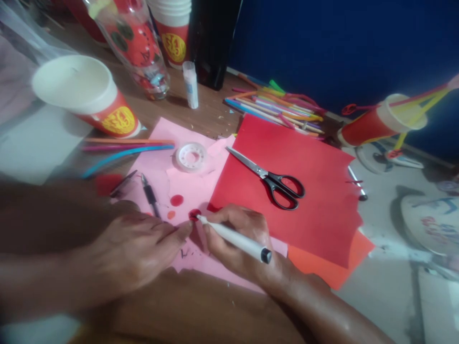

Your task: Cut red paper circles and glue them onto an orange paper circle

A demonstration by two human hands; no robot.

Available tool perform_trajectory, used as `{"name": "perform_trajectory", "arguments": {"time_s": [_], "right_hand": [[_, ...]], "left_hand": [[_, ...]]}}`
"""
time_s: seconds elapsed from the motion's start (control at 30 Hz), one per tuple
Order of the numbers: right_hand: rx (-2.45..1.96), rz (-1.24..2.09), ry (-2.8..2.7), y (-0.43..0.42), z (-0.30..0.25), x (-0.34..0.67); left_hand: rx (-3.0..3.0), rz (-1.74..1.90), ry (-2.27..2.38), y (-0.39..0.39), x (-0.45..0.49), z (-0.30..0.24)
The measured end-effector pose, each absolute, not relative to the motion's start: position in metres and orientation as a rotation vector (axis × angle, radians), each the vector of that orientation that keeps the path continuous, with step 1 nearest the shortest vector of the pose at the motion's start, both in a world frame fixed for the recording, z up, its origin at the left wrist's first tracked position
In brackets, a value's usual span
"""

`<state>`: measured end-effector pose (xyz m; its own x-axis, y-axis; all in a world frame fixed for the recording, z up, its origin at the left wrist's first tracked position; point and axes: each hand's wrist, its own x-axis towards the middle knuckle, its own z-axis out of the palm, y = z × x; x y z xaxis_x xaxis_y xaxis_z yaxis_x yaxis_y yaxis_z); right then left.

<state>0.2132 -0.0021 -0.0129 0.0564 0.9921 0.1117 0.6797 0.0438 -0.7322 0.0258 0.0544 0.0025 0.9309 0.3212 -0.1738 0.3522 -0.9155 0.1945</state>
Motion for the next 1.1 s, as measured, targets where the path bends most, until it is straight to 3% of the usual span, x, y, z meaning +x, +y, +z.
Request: {"name": "perform_trajectory", "arguments": {"time_s": [0.87, 1.1], "right_hand": [[-1.723, 0.642, -1.689, -0.0003, -0.0081, 0.2118], [-1.748, 0.775, -1.515, -0.0039, -0.0127, 0.2132]], "left_hand": [[2.927, -0.029, 0.499, 0.0529, 0.0231, -0.0005], [2.92, -0.067, 0.511, 0.0536, 0.0253, 0.0011]]}}
